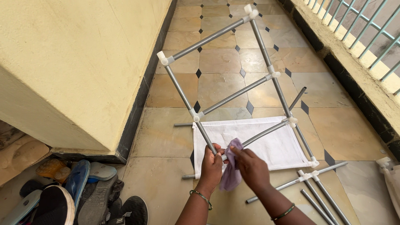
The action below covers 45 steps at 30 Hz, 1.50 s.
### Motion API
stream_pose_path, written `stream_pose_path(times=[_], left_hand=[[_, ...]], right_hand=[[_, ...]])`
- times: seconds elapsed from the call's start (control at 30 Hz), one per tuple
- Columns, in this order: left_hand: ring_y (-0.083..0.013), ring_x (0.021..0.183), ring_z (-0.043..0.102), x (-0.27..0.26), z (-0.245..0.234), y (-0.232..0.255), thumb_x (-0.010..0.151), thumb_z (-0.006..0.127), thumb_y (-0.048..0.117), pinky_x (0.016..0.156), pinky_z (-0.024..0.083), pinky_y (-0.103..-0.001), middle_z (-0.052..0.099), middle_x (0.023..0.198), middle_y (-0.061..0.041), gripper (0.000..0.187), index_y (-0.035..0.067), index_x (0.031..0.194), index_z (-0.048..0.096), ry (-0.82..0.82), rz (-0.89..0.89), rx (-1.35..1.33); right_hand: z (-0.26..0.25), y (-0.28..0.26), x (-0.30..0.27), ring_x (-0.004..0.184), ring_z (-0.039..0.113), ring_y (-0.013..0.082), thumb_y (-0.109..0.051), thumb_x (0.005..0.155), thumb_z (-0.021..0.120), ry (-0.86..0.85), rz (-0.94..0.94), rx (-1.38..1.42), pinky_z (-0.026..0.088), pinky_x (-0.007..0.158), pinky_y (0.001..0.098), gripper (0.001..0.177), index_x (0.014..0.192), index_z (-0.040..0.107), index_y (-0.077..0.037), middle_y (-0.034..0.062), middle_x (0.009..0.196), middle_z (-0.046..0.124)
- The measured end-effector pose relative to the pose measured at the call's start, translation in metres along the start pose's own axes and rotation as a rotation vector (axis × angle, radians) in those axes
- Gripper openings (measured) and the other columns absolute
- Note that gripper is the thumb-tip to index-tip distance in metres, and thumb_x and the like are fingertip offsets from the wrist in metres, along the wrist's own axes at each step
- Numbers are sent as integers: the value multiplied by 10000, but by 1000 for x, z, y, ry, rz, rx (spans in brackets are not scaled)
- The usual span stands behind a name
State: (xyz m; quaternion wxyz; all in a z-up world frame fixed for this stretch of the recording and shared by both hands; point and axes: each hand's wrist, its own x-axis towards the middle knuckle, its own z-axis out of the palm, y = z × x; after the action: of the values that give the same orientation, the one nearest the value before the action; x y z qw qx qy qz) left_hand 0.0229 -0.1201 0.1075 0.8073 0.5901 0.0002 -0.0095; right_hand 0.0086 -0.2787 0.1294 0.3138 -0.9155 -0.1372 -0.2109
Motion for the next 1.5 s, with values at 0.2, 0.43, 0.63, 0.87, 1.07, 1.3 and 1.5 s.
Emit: stream_pose_path(times=[0.2, 0.43, 0.63, 0.87, 1.07, 1.3, 1.5], left_hand=[[-177, 927, 671, 5, -4, -3, 974, 377, -22, 823, 580, -330, 614, 1072, -98, 239, 79, 1180, 446, -6, 42, -95], [-122, 936, 576, 3, -8, -7, 960, 387, -77, 846, 582, -333, 552, 1034, -65, 240, 98, 1114, 443, -29, 34, -4], [-133, 945, 587, 3, -12, 3, 922, 387, -104, 829, 576, -338, 572, 1081, -83, 279, 107, 1099, 433, -24, 75, 4], [-98, 881, 533, -1, -16, 8, 887, 372, -129, 736, 498, -211, 600, 1409, -145, 344, 118, 1124, 401, -102, 37, -172], [-66, 909, 523, -4, -18, 14, 874, 391, -134, 609, 410, -161, 614, 1362, -134, 329, 125, 1076, 406, -103, 20, -201], [-119, 1006, 420, 1, -19, -5, 862, 443, -132, 866, 383, -236, 514, 1208, -35, 312, 100, 1061, 506, -94, -25, -281], [-149, 1299, 521, 1, -18, -2, 784, 421, -136, 1000, 413, -270, 481, 1114, -17, 316, 112, 969, 483, -159, 11, -261]], right_hand=[[-9, 5, 8, 761, 728, 219, -52, 849, 672, -16, 54, 6, 585, 640, 338, 478, 1269, 707, -278, -4, 1026, 734], [-5, 3, 4, 756, 736, 201, -76, 857, 686, -52, 63, -13, 595, 640, 334, 430, 1227, 724, -291, -15, 1057, 740], [-9, -1, 7, 785, 729, 231, -79, 881, 668, -111, -28, -68, 590, 655, 357, 416, 1241, 722, -282, 4, 1006, 749], [-6, -2, 1, 769, 726, 239, -66, 870, 652, -79, -27, -31, 596, 648, 366, 457, 1278, 695, -266, 15, 1012, 739], [-9, -18, 2, 788, 718, 247, -79, 866, 674, -122, -18, -28, 582, 656, 373, 465, 1290, 690, -269, 12, 1002, 729], [-11, -27, 1, 818, 622, 215, -151, 790, 777, 43, -237, -93, 537, 659, 351, 409, 1189, 742, -233, 30, 924, 628], [-7, -19, 1, 755, 623, 186, -167, 822, 792, 14, -200, -120, 518, 613, 359, 342, 1146, 784, -279, -2, 828, 613]])
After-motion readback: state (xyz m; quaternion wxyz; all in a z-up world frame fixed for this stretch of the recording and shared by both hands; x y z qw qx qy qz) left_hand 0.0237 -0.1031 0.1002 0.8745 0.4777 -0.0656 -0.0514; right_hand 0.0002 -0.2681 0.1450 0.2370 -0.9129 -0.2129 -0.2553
